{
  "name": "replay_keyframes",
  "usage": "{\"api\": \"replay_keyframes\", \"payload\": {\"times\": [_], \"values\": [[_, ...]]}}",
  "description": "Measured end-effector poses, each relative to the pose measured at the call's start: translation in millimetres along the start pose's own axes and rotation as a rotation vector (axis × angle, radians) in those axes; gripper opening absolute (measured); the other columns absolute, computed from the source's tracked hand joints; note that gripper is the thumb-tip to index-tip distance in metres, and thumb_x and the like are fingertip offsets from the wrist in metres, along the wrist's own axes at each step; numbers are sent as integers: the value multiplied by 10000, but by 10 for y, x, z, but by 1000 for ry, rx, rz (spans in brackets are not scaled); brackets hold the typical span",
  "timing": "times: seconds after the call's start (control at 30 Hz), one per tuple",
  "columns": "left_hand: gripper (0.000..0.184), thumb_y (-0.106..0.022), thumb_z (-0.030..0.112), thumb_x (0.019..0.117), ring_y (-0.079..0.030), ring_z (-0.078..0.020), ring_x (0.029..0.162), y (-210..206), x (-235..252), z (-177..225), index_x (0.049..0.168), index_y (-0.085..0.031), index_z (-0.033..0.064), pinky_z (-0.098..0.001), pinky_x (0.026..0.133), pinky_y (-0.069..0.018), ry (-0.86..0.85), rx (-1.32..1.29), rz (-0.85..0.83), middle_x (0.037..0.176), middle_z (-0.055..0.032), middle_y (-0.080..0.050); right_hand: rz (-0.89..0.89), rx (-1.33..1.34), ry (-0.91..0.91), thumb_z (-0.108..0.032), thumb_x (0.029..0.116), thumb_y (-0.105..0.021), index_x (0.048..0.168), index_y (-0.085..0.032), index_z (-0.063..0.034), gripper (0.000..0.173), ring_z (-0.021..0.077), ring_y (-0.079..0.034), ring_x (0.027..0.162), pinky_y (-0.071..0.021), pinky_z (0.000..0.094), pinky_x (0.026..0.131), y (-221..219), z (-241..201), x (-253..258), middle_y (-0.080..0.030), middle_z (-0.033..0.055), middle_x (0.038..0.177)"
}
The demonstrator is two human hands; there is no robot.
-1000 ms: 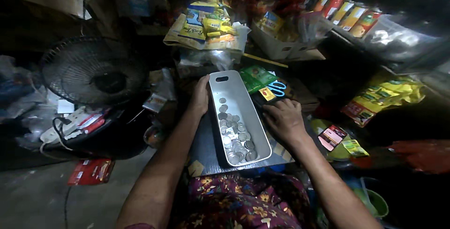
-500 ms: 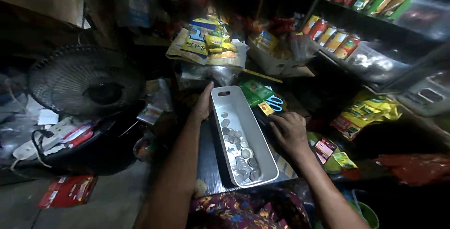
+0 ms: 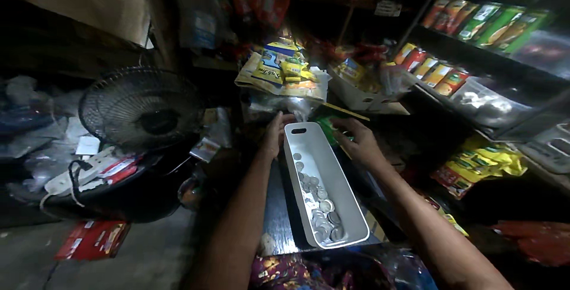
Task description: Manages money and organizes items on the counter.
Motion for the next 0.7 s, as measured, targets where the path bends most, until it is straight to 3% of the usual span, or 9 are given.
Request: {"api": "replay_keyframes", "payload": {"times": [0.07,0.17,0.23,0.33,0.5,0.6,0.7], "values": [[636,-122,437,1107,-629,-136,1073,-21,-13,19,1373,-552,52,-339,930,-515,-31,-20,-42,1232,-81,-661,-26,185,-163,-125,1043,-562,1457,-512,-20,430,290,-645,1104,-531,448,942,-103,51,125,-619,218,1312],[635,-119,425,1092,-617,-155,1156,-52,-14,-5,1443,-504,61,-362,982,-511,-38,-58,-111,1335,-88,-628,-4,363,-238,-146,1049,-551,1495,-459,-51,466,230,-652,1061,-546,415,914,-220,164,263,-624,189,1291],[636,-118,422,1095,-585,-160,1215,-76,-18,-8,1481,-475,64,-363,1017,-486,-29,-73,-135,1415,-95,-579,-17,418,-249,-169,1057,-541,1479,-477,-45,444,215,-644,1079,-539,416,924,-274,205,315,-624,178,1292],[645,-124,433,1082,-598,-151,1202,-103,1,-18,1511,-440,69,-350,1000,-506,-45,-88,-170,1431,-97,-568,-50,434,-253,-185,1069,-520,1364,-578,-6,350,141,-637,1049,-534,346,922,-329,159,403,-651,139,1228],[630,-114,404,1090,-624,-167,1146,-81,18,15,1501,-447,63,-364,978,-516,-63,-45,-150,1353,-115,-619,-158,440,-354,-283,1094,-468,1274,-631,2,374,150,-648,991,-542,375,896,-482,256,649,-684,124,1139],[587,-173,381,1098,-640,-155,1113,-35,62,1,1431,-530,55,-355,965,-523,-81,-23,-112,1275,-100,-666,-173,493,-388,-297,1100,-444,1241,-619,12,382,111,-639,843,-554,326,781,-533,261,782,-685,78,1002],[520,-225,308,1118,-644,-149,1050,42,67,20,1305,-612,16,-338,926,-523,-72,16,1,1200,-109,-682,-212,526,-448,-270,1087,-486,1187,-622,11,327,85,-631,780,-552,290,736,-522,172,870,-671,44,924]]}}
Point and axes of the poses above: each hand's wrist, its own x-axis towards the middle knuckle, its own y-axis out of the back of the hand, z = x × y, the point moved 5 cm from there along x, towards the middle knuckle
